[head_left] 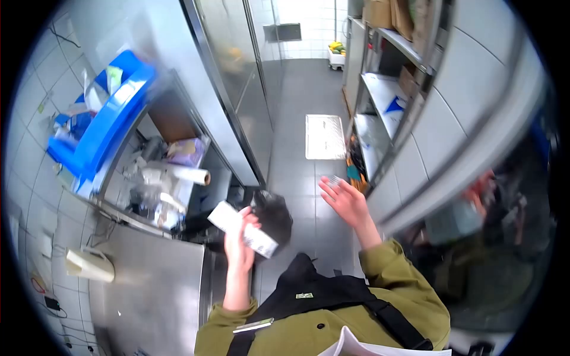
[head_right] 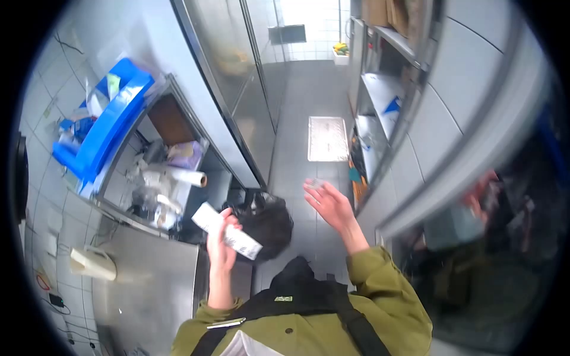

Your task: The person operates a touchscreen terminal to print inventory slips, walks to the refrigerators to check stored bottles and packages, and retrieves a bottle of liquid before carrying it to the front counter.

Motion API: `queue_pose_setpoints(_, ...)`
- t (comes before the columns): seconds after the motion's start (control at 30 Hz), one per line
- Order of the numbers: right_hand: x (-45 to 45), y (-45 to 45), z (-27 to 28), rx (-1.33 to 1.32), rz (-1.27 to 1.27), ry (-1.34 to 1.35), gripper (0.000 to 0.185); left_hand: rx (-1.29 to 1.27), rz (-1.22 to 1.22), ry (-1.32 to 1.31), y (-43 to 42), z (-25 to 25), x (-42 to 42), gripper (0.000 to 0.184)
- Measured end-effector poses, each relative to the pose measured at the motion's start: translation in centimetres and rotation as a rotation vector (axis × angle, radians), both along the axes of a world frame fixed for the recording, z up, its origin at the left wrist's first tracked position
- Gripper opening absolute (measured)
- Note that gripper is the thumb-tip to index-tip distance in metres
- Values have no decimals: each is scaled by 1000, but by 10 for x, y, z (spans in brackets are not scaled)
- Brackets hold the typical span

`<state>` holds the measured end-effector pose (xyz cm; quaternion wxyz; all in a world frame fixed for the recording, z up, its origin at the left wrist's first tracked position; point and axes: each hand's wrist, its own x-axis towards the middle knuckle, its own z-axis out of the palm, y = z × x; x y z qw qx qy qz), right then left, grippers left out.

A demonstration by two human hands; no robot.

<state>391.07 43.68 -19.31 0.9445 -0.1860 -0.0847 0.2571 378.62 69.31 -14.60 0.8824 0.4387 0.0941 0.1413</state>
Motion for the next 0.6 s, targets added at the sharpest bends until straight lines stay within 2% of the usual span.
queue_pose_setpoints(0.03,57,20,4,24,48,-35,25,21,92,13,16,-7,30,35)
queue_pose_setpoints(0.13,214,71,13,166,120,-26,20,51,151,125,60,-42,129,36)
queue_pose_setpoints(0.2,313,97,19,120,157,-108,21,94,142,106,72,-51,217,37)
queue_pose_setpoints(0.27,394,111,43,5,177,-157,22,79,115,71,65,-25,299,38)
queue_pose_setpoints(0.4,572,115,78,9,200,-312,20,214,-50,12,51,17,476,41)
queue_pose_setpoints(0.47,661,121,92,50,191,-357,21,291,-122,-9,49,17,554,38)
queue_pose_setpoints(0.6,835,161,102,35,286,-501,20,290,-12,-60,46,-8,693,32)
